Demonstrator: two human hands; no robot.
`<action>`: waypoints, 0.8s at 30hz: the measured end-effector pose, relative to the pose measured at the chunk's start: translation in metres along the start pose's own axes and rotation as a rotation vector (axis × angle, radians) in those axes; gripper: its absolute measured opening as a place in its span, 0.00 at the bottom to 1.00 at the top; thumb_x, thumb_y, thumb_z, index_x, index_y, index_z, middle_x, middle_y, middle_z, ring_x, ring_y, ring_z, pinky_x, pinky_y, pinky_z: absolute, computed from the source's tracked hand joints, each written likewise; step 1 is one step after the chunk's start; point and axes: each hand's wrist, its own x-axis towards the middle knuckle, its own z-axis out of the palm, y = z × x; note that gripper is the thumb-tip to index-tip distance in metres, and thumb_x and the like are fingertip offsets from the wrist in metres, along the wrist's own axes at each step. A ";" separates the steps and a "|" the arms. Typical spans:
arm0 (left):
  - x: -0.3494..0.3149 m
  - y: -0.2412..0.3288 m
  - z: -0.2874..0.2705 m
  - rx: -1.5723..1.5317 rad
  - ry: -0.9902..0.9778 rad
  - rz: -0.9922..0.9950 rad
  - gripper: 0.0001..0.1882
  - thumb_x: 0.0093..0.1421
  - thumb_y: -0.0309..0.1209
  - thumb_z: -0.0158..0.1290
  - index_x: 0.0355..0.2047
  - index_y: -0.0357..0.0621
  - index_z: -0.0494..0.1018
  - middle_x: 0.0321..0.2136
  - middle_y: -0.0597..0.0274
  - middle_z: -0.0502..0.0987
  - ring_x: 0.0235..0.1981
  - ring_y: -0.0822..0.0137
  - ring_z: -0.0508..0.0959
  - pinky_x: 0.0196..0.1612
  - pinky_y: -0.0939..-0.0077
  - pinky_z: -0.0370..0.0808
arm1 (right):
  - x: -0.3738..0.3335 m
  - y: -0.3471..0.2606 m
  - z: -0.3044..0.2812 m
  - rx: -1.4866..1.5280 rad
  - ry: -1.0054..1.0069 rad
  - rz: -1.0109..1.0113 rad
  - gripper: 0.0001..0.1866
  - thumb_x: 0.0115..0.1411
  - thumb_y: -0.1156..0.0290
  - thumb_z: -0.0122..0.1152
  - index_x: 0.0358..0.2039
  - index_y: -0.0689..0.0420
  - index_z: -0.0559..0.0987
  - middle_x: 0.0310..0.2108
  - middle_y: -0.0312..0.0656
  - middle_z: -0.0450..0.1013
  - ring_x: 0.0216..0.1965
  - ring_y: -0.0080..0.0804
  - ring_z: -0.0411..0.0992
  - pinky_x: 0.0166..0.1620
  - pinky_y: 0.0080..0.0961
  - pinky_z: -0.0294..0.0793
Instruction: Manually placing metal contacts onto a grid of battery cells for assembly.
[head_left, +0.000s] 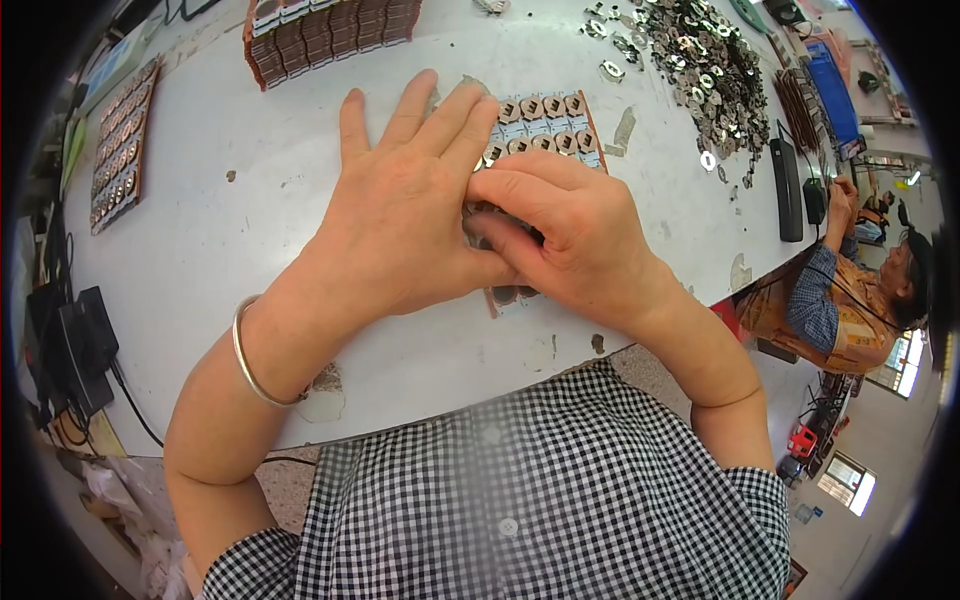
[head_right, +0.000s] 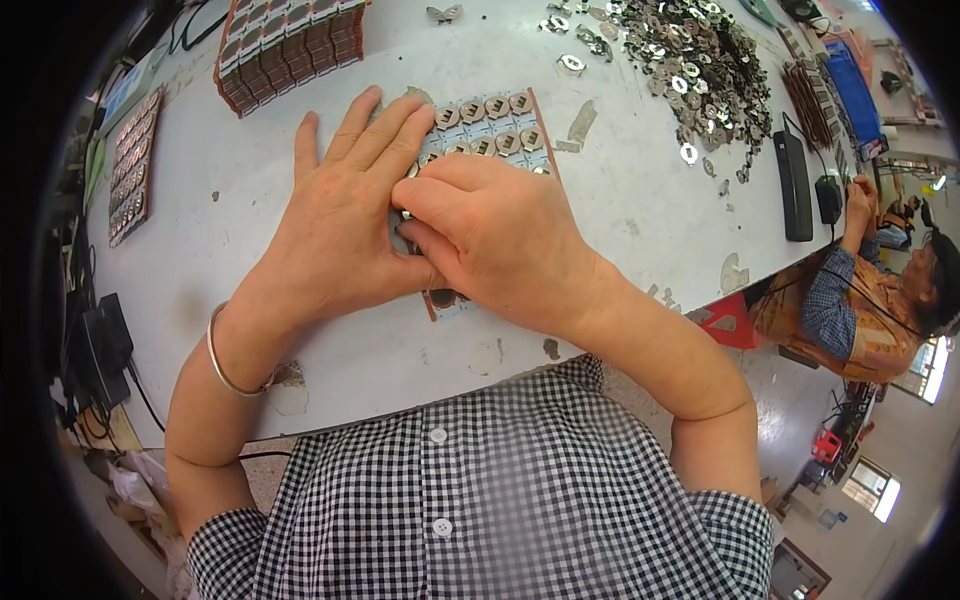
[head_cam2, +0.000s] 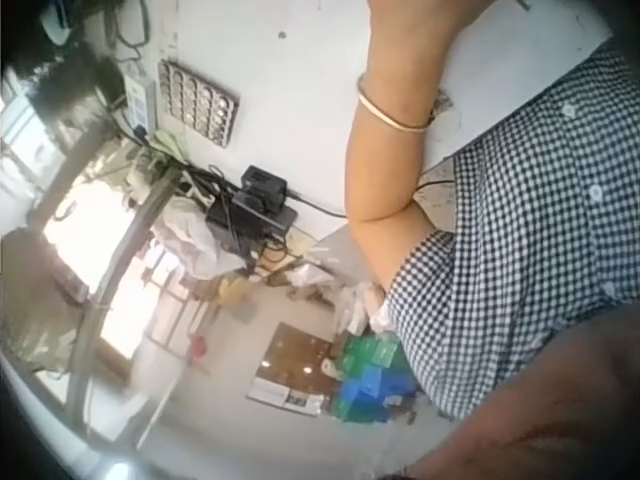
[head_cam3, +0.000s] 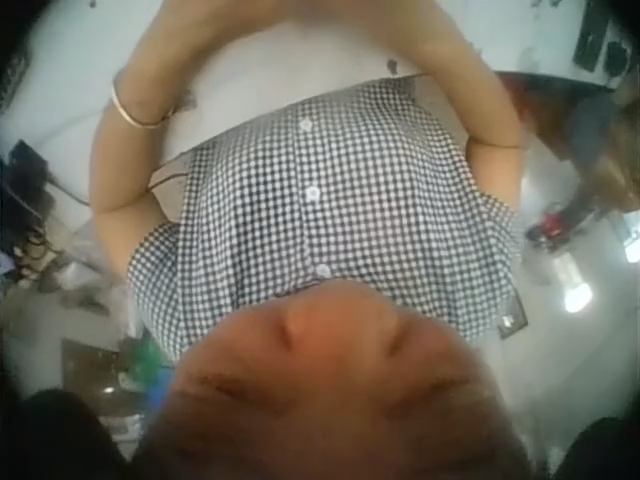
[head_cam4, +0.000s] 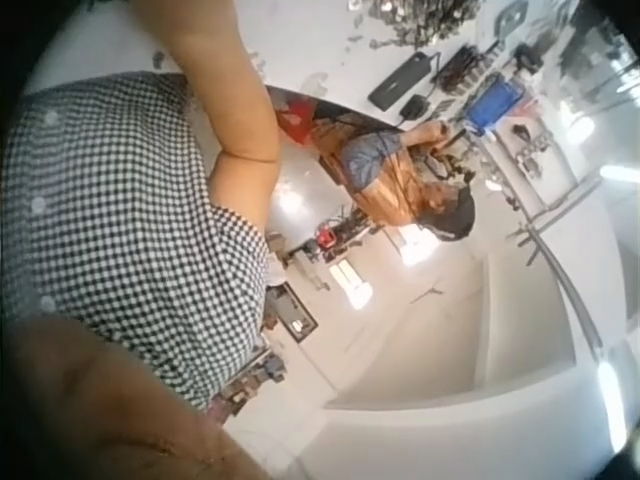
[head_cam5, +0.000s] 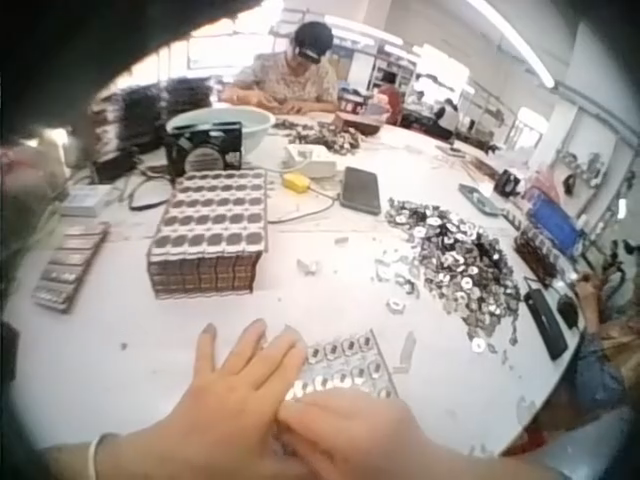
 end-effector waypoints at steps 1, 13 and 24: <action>0.000 0.001 -0.001 0.002 0.001 -0.001 0.58 0.37 0.49 0.73 0.67 0.36 0.64 0.68 0.49 0.66 0.73 0.41 0.57 0.68 0.23 0.46 | 0.000 0.000 0.000 0.001 0.001 -0.002 0.14 0.52 0.80 0.71 0.41 0.58 0.84 0.35 0.43 0.80 0.33 0.39 0.79 0.35 0.31 0.80; 0.004 0.001 -0.005 -0.005 0.006 0.001 0.60 0.36 0.52 0.74 0.67 0.35 0.64 0.68 0.49 0.65 0.73 0.41 0.56 0.68 0.23 0.45 | 0.010 0.012 -0.005 0.001 -0.057 -0.102 0.14 0.50 0.78 0.72 0.39 0.56 0.82 0.29 0.40 0.77 0.26 0.36 0.76 0.28 0.28 0.76; 0.002 0.000 -0.037 0.058 -0.191 -0.040 0.61 0.40 0.54 0.72 0.68 0.31 0.60 0.67 0.41 0.63 0.72 0.40 0.57 0.67 0.28 0.50 | 0.082 0.096 -0.020 -0.142 0.164 0.044 0.12 0.62 0.68 0.66 0.44 0.57 0.84 0.38 0.46 0.80 0.31 0.38 0.77 0.38 0.30 0.78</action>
